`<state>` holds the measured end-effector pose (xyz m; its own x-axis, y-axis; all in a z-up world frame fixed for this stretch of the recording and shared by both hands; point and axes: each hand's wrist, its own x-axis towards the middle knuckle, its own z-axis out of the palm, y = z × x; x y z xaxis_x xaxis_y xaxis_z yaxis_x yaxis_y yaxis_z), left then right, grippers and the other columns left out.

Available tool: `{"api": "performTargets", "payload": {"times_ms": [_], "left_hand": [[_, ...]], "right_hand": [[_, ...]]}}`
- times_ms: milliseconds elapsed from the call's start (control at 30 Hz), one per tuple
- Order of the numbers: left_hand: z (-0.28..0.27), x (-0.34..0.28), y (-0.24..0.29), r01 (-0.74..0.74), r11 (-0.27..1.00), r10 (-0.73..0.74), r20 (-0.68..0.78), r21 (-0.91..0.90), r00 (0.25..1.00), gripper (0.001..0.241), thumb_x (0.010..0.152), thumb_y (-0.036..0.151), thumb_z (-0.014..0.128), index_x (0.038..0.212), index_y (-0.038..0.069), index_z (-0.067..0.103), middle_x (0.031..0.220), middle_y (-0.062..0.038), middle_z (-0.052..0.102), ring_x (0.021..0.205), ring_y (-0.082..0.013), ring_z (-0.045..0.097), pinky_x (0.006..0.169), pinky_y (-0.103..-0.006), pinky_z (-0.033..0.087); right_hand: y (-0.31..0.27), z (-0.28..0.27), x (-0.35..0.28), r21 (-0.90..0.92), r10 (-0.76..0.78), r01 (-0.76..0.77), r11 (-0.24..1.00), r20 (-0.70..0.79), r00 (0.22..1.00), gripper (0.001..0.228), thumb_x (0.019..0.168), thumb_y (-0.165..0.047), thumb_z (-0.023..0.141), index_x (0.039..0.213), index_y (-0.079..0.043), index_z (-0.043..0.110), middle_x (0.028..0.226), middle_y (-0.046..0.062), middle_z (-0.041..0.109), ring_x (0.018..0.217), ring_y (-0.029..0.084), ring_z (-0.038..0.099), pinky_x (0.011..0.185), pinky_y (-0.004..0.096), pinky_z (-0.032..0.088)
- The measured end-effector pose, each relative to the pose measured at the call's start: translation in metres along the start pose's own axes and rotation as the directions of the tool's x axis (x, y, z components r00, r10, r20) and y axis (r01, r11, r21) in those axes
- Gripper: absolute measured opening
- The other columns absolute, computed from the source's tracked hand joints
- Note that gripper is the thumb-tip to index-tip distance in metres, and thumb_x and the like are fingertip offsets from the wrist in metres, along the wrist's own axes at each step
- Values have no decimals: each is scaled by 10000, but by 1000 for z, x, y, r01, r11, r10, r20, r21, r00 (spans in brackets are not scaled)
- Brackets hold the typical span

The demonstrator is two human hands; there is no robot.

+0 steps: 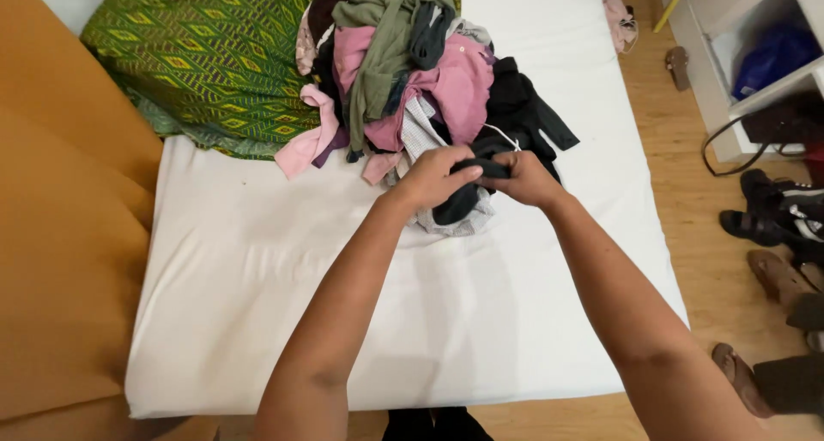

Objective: The person folds a pair of black pants and a black top on a white bed. They smooth the fabric, fold the items into neat rectangles, and place them on the bed.

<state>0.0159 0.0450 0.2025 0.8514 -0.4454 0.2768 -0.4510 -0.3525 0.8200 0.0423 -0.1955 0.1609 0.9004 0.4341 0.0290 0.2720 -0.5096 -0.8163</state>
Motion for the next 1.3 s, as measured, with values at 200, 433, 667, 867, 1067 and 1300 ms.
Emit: {"api": "performTargets", "payload": {"times_ms": [200, 433, 667, 867, 1067, 1300], "left_hand": [[-44, 5, 86, 4, 1000, -4, -23, 6, 1000, 361, 793, 345, 864, 912, 51, 692, 782, -50, 703, 751, -157, 684, 713, -327, 547], [-56, 7, 116, -294, 955, 297, 71, -40, 952, 428, 679, 236, 941, 921, 28, 655, 896, -88, 654, 864, -190, 643, 773, -323, 508], [-56, 17, 147, -97, 961, 83, -64, -260, 994, 204, 762, -40, 540, 923, 48, 627, 853, -15, 641, 840, -127, 609, 753, -271, 500], [-63, 15, 191, -280, 892, 252, -124, -355, 960, 188, 771, -50, 477, 875, 40, 607, 815, 1, 618, 795, -95, 589, 734, -251, 505], [-97, -1, 234, -385, 748, 328, -204, -541, 923, 188, 822, -72, 468, 928, 27, 587, 832, 4, 572, 783, -86, 531, 730, -237, 462], [-130, -9, 221, -453, 891, 443, -158, -36, 883, 352, 915, 217, 792, 1177, 61, 617, 1062, -59, 642, 1025, -177, 641, 942, -321, 538]], "right_hand": [[-67, -34, -18, 140, -3, -3, 990, 39, 999, 177, 940, -236, 770, 908, -64, 750, 725, -84, 610, 659, 1, 504, 560, 223, 435], [-137, -45, -47, 343, -66, 60, 937, 6, 998, 172, 997, -216, 649, 1021, -63, 724, 771, -97, 652, 670, -1, 538, 589, 202, 470], [-168, -45, -65, 416, -218, 206, 886, -20, 976, 204, 983, -226, 703, 1062, -38, 696, 896, -76, 680, 806, 10, 578, 728, 208, 502], [-110, -12, -59, 211, 12, -13, 977, 8, 1000, 218, 911, -174, 819, 1004, 8, 746, 852, -7, 705, 768, 69, 599, 689, 263, 508], [-97, -4, -56, 338, -28, 59, 939, -97, 995, 170, 1012, -170, 641, 1119, -48, 693, 906, -60, 676, 798, 44, 580, 719, 251, 504], [-175, -31, -74, 198, -223, 269, 942, -228, 948, 203, 1106, -141, 521, 1076, -17, 677, 896, -50, 641, 827, 50, 547, 744, 232, 495]]}}
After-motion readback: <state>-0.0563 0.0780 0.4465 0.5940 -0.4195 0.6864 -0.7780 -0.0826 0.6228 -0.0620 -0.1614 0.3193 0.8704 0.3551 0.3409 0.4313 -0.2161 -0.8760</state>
